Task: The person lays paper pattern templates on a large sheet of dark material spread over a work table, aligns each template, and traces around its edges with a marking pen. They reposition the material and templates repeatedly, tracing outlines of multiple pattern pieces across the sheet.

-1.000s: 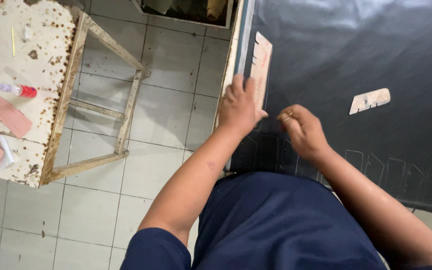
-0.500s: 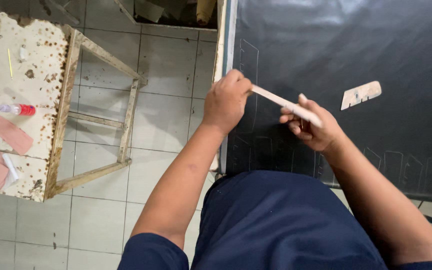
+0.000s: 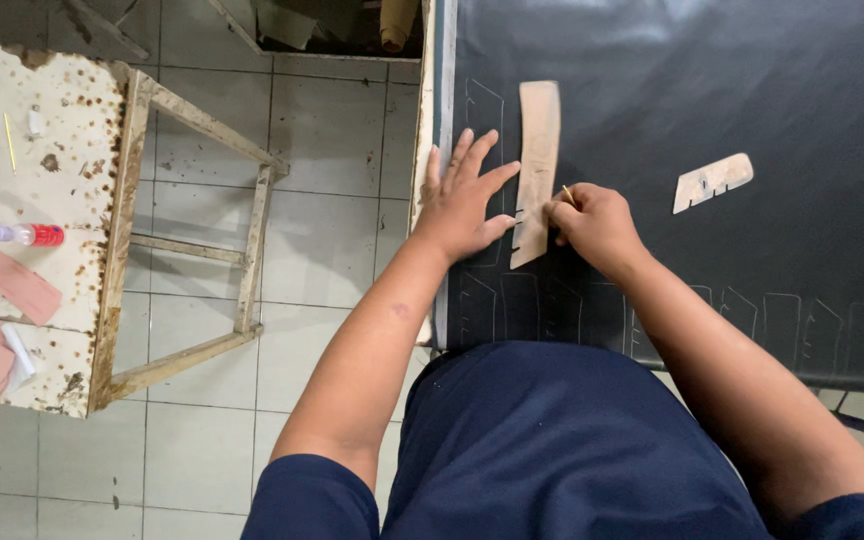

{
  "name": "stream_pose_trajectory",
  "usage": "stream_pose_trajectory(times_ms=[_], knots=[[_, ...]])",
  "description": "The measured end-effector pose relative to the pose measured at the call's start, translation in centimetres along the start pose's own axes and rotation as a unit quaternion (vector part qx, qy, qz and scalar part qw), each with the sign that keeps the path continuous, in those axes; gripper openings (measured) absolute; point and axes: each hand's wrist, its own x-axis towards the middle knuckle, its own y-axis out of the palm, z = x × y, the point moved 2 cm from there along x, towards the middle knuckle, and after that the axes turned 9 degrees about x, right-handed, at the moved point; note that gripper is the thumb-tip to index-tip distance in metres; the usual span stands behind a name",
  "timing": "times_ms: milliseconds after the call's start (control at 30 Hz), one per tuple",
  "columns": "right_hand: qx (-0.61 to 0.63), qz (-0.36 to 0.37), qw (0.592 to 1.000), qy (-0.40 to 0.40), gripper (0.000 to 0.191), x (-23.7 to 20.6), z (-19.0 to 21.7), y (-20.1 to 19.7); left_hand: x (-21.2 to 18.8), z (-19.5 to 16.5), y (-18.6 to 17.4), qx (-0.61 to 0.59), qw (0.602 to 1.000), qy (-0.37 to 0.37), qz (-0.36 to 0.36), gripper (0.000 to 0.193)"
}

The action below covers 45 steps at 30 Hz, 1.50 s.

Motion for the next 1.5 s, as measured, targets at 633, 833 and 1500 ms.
stream_pose_trajectory(times_ms=[633,833,1500], knots=[[-0.241,0.084,0.953,-0.165,0.086,-2.5,0.8,-0.8,-0.1,0.5,0.4,0.007,1.000,0.005,0.001,0.078],[-0.240,0.082,0.956,-0.147,0.085,-2.5,0.9,-1.0,0.0,0.5,0.2,0.004,1.000,-0.001,0.009,0.079],[-0.230,0.069,0.958,-0.156,0.083,-2.8,0.7,-1.0,0.3,-0.1,-0.6,0.021,0.998,-0.015,0.063,0.098]])
